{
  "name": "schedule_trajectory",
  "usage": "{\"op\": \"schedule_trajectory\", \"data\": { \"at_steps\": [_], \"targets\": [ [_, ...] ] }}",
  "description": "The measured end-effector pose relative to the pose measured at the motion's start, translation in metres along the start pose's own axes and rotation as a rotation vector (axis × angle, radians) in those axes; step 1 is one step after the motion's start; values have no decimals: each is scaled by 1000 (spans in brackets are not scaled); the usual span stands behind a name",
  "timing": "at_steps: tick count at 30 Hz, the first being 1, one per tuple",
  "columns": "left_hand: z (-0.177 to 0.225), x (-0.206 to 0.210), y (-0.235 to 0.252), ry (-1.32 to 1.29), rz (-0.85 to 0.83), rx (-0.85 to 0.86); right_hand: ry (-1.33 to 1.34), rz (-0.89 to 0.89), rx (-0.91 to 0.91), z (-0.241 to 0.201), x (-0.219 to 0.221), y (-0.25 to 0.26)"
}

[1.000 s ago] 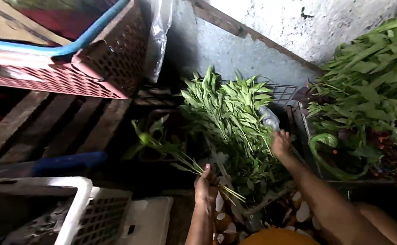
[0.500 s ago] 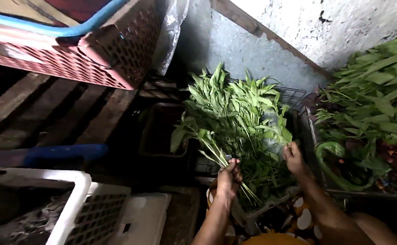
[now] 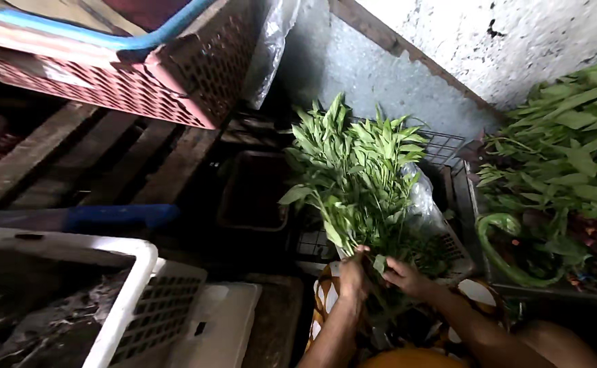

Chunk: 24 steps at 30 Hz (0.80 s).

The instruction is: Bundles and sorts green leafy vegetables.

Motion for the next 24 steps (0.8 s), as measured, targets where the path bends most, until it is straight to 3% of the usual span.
{"op": "schedule_trajectory", "data": {
  "at_steps": [2,4,7,9,11,14,19,24],
  "targets": [
    [20,-15,12,-76,54,118,-147,32,64,10,-22,10],
    [38,-28,19,-120,90,155,-187,296,156,21,-55,28],
    [55,-40,19,-159,103,139,-14,720,392,44,-97,70],
    [58,-45,17,-163,116,123,147,736,547,57,-102,92],
    [56,-43,13,-156,106,112,231,700,581,53,-94,103],
    [47,-29,4,-111,65,111,184,772,329,20,-72,114],
    [10,-1,2,7,90,82,-225,518,-88,-47,7,82],
    [16,-7,9,-32,166,159,-440,455,-286,-49,35,49]
  ]
}}
Point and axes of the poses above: each hand's wrist, its own y-axis towards the middle knuckle, its own x-axis out of the palm, z = x × y, the point moved 3 cm from there along y, towards the middle knuckle, and after that the axes turned 4 degrees about z, right-handed, at the moved point
